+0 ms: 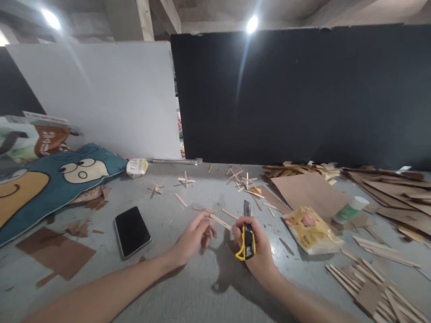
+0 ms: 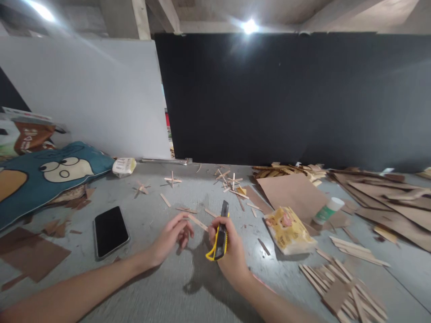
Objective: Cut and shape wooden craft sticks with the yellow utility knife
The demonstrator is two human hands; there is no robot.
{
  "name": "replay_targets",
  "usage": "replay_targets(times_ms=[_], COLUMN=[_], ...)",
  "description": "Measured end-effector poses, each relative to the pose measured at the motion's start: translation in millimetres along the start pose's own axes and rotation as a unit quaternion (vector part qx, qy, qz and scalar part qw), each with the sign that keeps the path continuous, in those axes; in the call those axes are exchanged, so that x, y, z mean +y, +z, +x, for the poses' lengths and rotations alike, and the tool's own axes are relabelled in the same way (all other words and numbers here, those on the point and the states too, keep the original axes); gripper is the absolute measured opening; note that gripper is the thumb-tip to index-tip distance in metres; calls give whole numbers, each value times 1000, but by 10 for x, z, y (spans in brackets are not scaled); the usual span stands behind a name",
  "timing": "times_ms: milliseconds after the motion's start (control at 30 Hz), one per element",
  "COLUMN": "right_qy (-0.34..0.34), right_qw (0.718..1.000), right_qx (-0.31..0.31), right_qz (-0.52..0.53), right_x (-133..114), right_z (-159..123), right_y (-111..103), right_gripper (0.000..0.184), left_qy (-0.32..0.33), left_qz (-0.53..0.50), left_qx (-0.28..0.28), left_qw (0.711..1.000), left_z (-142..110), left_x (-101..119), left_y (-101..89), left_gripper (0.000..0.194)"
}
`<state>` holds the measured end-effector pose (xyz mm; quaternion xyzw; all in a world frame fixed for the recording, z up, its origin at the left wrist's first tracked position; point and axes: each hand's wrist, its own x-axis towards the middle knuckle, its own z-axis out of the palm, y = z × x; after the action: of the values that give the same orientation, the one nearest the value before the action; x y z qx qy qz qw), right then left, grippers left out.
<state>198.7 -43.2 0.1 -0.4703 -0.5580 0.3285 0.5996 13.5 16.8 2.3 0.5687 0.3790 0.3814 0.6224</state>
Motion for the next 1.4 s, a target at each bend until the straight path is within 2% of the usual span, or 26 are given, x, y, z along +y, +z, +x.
replay_targets(times_ms=[100,167,300,467,567,700,833,1000,1233,1400], right_qy=[-12,-11,-9,-23,-26,-10,-9,-10,-41,-92], right_qw=[999,999,997,986,982,981,983,980,973,965], right_qx=[10,-1,-68,-149,-165,-172,-138,-117,-146,-161], right_qz=[-32,-49,-46,-71,-87,-94,-124,-159,-172,-183], right_x=[-28,-38,2,142,189,120,12,-23,36,55], right_z=[5,8,-18,-93,-112,-92,-82,-98,-118,-124], right_y=[-14,-20,-31,-70,-88,-70,-43,-63,-79,-107], right_gripper=[23,22,18,12,17,23,34,41,40,39], left_qy=[17,35,46,45,39,46,28,-12,25,43], left_qz=[29,67,92,78,80,89,58,12,38,58], left_qx=[-56,-80,-112,-131,-118,-99,-40,-24,-13,-13], left_qw=[998,994,988,987,989,990,997,1000,999,997], left_z=[-56,-92,-117,-107,-114,-102,-62,-39,-17,5], left_x=[33,61,79,67,54,-6,-27,41,-71,-108], left_y=[39,58,65,66,64,49,50,69,44,39], left_gripper=[59,57,47,46,48,47,49,55,51,50])
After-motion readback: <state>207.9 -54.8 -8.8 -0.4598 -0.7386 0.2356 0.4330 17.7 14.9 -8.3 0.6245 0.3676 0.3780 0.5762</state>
